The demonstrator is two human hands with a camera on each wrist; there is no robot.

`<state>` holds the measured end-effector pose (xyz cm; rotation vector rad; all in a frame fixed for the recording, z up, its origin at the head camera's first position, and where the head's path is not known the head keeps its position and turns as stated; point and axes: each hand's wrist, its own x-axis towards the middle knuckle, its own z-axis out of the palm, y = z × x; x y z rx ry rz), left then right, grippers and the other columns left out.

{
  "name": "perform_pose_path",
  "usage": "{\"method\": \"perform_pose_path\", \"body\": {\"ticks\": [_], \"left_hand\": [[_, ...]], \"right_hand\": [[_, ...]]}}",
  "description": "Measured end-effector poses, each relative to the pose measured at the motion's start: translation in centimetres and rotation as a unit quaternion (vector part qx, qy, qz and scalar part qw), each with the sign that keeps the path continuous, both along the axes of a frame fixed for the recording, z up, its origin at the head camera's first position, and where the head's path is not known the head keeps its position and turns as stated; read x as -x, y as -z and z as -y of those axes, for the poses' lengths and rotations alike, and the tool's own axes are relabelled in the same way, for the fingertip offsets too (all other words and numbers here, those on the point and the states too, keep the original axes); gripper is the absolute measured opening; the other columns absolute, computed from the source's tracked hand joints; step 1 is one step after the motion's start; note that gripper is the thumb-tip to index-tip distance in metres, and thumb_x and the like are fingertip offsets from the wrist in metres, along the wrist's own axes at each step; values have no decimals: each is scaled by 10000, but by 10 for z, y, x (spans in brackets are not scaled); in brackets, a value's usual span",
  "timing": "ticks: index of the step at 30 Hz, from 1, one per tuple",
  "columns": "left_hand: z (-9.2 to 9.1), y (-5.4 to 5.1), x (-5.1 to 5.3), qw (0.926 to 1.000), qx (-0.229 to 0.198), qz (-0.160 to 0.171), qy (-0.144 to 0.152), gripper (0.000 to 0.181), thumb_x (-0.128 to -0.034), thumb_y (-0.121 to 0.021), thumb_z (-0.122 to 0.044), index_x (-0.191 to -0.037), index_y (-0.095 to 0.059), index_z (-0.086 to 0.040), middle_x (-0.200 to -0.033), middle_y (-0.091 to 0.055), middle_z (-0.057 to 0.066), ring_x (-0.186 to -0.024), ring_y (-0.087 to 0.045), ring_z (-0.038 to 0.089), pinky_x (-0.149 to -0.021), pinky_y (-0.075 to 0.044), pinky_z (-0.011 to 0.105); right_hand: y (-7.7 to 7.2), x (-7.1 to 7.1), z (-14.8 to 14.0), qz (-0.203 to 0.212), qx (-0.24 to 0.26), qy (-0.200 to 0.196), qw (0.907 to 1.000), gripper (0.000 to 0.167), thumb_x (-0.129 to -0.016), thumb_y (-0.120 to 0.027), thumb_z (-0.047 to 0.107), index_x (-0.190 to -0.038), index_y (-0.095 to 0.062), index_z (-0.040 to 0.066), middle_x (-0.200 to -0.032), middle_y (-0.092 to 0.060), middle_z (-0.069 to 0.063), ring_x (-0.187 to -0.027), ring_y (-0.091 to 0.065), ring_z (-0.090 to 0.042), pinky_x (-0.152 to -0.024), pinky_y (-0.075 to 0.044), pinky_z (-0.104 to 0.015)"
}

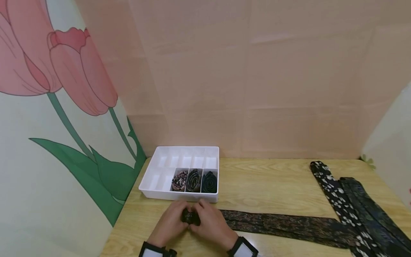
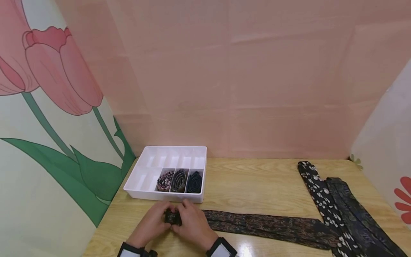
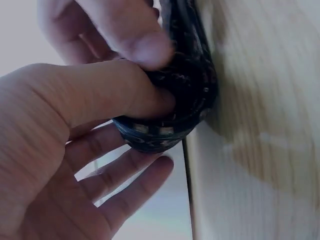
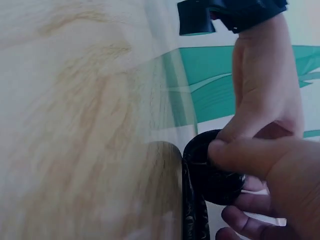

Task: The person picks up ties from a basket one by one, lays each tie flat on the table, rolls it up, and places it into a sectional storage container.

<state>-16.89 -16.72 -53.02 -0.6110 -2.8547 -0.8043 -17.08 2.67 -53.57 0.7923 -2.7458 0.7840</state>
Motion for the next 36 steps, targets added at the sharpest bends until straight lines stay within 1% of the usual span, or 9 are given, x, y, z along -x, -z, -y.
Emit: {"method": "perform_pose_path", "body": {"ticks": [2, 7, 9, 13, 17, 21, 25, 31, 36], "left_hand": [[-2, -2, -1, 10000, 68, 11, -60, 472, -690, -890, -19, -1066, -650, -174, -1141, -658, -6, -1109, -616, 185, -978, -566, 425], [-4, -4, -5, 9974, -352, 629, -1, 569, -709, -856, 3, -1176, -581, -169, -1194, -617, 10, -1157, -604, 195, -1007, -559, 466], [-4, -3, -6, 9959, -516, 733, 105, 556, -718, -837, 37, -1169, -584, -169, -1190, -628, 2, -1162, -609, 195, -1022, -553, 466], [-3, -1, -6, 9979, -398, 450, 247, 508, -724, -834, 61, -1131, -637, -170, -1196, -654, -21, -1165, -622, 180, -1047, -548, 437], [-2, -2, -5, 9997, -71, 113, 198, 496, -708, -862, 30, -1126, -680, -165, -1246, -663, -12, -1205, -626, 191, -1067, -547, 440], [-5, -2, -4, 9987, -238, 401, 189, 531, -736, -841, 21, -1193, -640, -158, -1258, -641, 9, -1211, -618, 200, -1064, -546, 460], [-7, 1, -3, 9957, -485, 740, 276, 541, -755, -809, 48, -1202, -590, -164, -1237, -628, 0, -1193, -610, 185, -1047, -545, 450], [-7, 1, -1, 9977, -240, 567, 299, 443, -752, -859, 22, -1079, -647, -189, -1190, -661, -38, -1182, -605, 166, -1061, -540, 431], [-9, -3, 0, 9983, -98, 553, 133, 449, -767, -880, -39, -1136, -662, -171, -1242, -658, 1, -1218, -605, 198, -1074, -539, 455]], "right_hand": [[1, 0, -2, -56, 12, 46, 10000, 389, -762, -920, 337, -1045, -706, 178, -990, -582, 59, -862, -591, -101, -702, -525, -296], [6, -1, -7, -72, -104, 187, 9997, 355, -727, -939, 291, -980, -718, 176, -981, -573, 42, -864, -575, -129, -676, -508, -319], [6, -1, -8, -61, -150, 179, 9997, 359, -721, -934, 280, -989, -721, 172, -980, -568, 39, -864, -572, -133, -680, -510, -320], [2, -3, -7, 105, -129, 15, 9999, 441, -744, -926, 334, -1097, -725, 162, -1024, -575, 44, -913, -589, -121, -745, -542, -322], [-1, -3, -7, 199, -58, 7, 9998, 466, -775, -908, 392, -1140, -723, 168, -1049, -579, 50, -940, -595, -116, -763, -545, -318], [2, -1, -11, 118, -115, 235, 9996, 373, -744, -923, 316, -1030, -738, 165, -993, -566, 50, -894, -570, -129, -717, -510, -309], [6, 0, -15, 72, -232, 242, 9994, 368, -716, -933, 279, -1011, -744, 166, -989, -571, 43, -904, -554, -144, -734, -511, -311], [2, 1, -14, -69, -96, 2, 9999, 475, -717, -932, 390, -1086, -729, 172, -1032, -568, 44, -924, -561, -133, -763, -524, -317], [3, 2, -13, -124, -125, 97, 9998, 384, -741, -920, 336, -1028, -726, 172, -1009, -578, 55, -916, -556, -130, -756, -515, -308]]}}
